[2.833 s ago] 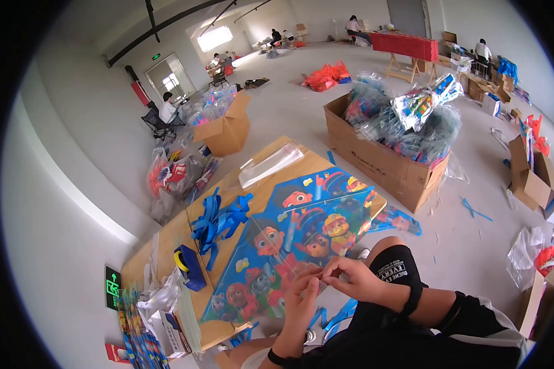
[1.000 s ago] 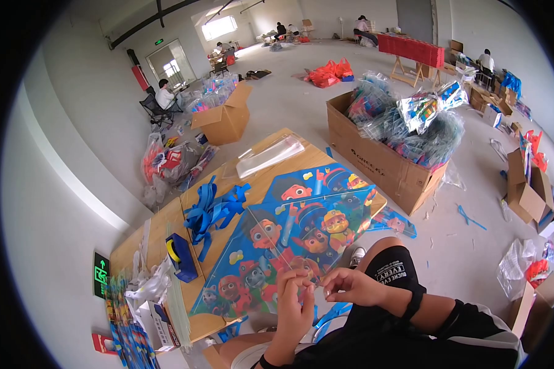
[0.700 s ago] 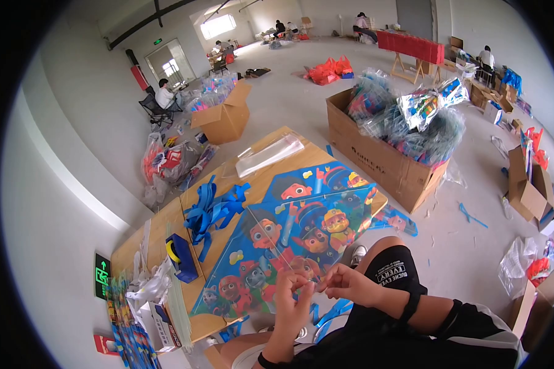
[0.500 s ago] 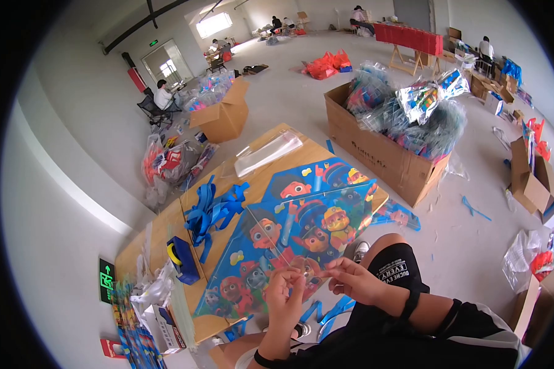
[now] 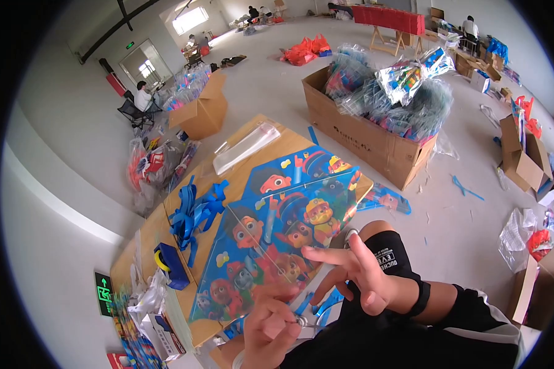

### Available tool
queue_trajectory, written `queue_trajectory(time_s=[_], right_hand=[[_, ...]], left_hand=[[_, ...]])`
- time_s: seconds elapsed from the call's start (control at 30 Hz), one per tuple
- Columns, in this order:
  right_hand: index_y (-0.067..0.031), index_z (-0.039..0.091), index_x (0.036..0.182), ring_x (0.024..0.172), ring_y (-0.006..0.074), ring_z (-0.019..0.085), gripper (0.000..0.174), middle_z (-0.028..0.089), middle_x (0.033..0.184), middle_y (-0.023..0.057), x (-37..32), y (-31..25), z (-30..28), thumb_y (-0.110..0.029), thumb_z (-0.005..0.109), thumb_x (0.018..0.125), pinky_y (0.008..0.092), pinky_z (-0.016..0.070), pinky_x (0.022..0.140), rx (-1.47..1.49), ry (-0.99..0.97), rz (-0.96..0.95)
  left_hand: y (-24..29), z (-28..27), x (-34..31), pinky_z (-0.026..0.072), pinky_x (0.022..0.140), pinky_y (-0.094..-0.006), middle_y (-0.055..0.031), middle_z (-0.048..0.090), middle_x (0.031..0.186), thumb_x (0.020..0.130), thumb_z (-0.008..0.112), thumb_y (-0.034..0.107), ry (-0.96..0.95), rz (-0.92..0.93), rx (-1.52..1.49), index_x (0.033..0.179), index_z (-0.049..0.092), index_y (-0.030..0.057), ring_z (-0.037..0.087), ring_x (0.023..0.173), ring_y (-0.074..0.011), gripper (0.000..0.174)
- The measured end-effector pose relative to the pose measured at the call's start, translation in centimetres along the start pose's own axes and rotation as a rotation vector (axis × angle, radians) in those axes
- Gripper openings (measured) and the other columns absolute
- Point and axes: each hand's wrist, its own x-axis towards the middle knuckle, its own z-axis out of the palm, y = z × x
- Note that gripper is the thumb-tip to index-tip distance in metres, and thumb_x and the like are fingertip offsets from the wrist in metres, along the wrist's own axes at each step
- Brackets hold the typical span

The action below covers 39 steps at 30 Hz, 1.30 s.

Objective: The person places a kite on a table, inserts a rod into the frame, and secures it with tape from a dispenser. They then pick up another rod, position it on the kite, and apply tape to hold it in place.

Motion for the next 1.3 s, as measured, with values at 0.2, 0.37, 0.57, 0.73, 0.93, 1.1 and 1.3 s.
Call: queue_trajectory(time_s=[0.2, 0.37, 0.57, 0.73, 0.93, 1.1, 1.3], right_hand=[[-0.0251, -0.017, 0.159, 0.095, 0.0332, 0.075, 0.086, 0.03, 0.156, 0.0329, -0.4, 1.1, 0.8, -0.065, 0.03, 0.1, 0.0173, 0.0433, 0.043, -0.09, -0.018, 0.017], [-0.0246, -0.018, 0.159, 0.096, 0.033, 0.074, 0.087, 0.033, 0.154, 0.0341, -1.3, 1.5, 0.6, -0.066, 0.03, 0.1, 0.0201, 0.0493, 0.047, -0.211, -0.12, 0.008], [-0.0152, -0.005, 0.161, 0.079, 0.0328, 0.07, 0.086, 0.037, 0.152, 0.0328, -1.7, 1.6, 0.8, -0.059, 0.039, 0.101, 0.0289, 0.053, 0.051, -0.38, -0.16, -0.07], [-0.0081, 0.0, 0.161, 0.083, 0.0375, 0.071, 0.089, 0.036, 0.154, 0.0304, -1.9, 1.5, 1.0, -0.055, 0.046, 0.101, 0.0336, 0.0543, 0.056, -0.493, -0.202, -0.079], [-0.0135, -0.024, 0.157, 0.103, 0.0329, 0.072, 0.093, 0.022, 0.161, 0.0298, 0.2, -0.4, 1.6, -0.06, 0.035, 0.102, 0.0229, 0.0511, 0.049, 0.125, 0.186, 0.319], [-0.0234, -0.022, 0.158, 0.104, 0.0352, 0.072, 0.093, 0.023, 0.16, 0.0312, -0.1, -0.6, 1.4, -0.067, 0.035, 0.099, 0.0208, 0.0508, 0.049, 0.052, 0.095, 0.152], [-0.0285, -0.021, 0.157, 0.094, 0.0394, 0.074, 0.091, 0.03, 0.153, 0.0382, 0.8, -0.5, 2.6, -0.071, 0.031, 0.096, 0.0207, 0.0512, 0.041, -0.046, -0.054, -0.133]], left_hand=[[-4.6, 0.5, -0.2, 0.0399, 0.102, -0.0367, -0.0111, 0.052, 0.131, 0.089, 0.068, 0.0, 0.011, -0.293, -0.231, 0.099, 0.058, 0.0059, 0.05, 0.12, -0.0184, 0.015], [-7.0, 0.0, -0.8, 0.0396, 0.104, -0.035, -0.0063, 0.053, 0.133, 0.091, 0.07, 0.001, 0.045, -0.505, -0.392, 0.098, 0.06, 0.0067, 0.05, 0.123, -0.0152, 0.014], [-8.2, 0.0, -0.9, 0.0389, 0.108, -0.0377, -0.0077, 0.053, 0.133, 0.088, 0.072, -0.002, 0.025, -0.529, -0.316, 0.1, 0.059, 0.0059, 0.05, 0.125, -0.0153, 0.019], [-9.2, 0.1, -1.5, 0.0382, 0.109, -0.0414, -0.0103, 0.055, 0.13, 0.086, 0.074, -0.003, 0.021, -0.372, -0.266, 0.1, 0.06, 0.0049, 0.05, 0.127, -0.0209, 0.021], [-4.3, -0.5, -2.2, 0.0401, 0.104, -0.0414, -0.0137, 0.056, 0.126, 0.079, 0.081, 0.003, 0.138, 0.431, 0.455, 0.092, 0.063, 0.007, 0.052, 0.125, -0.0277, 0.022], [-3.5, -0.3, -3.0, 0.0443, 0.099, -0.0425, -0.0113, 0.056, 0.125, 0.086, 0.081, 0.021, 0.154, 0.539, 0.507, 0.085, 0.065, 0.0115, 0.054, 0.116, -0.0304, 0.018], [-2.2, 0.0, -2.3, 0.0443, 0.098, -0.0443, -0.0143, 0.057, 0.127, 0.082, 0.084, 0.02, 0.122, 0.56, 0.564, 0.081, 0.063, 0.0122, 0.055, 0.117, -0.0318, 0.022]])
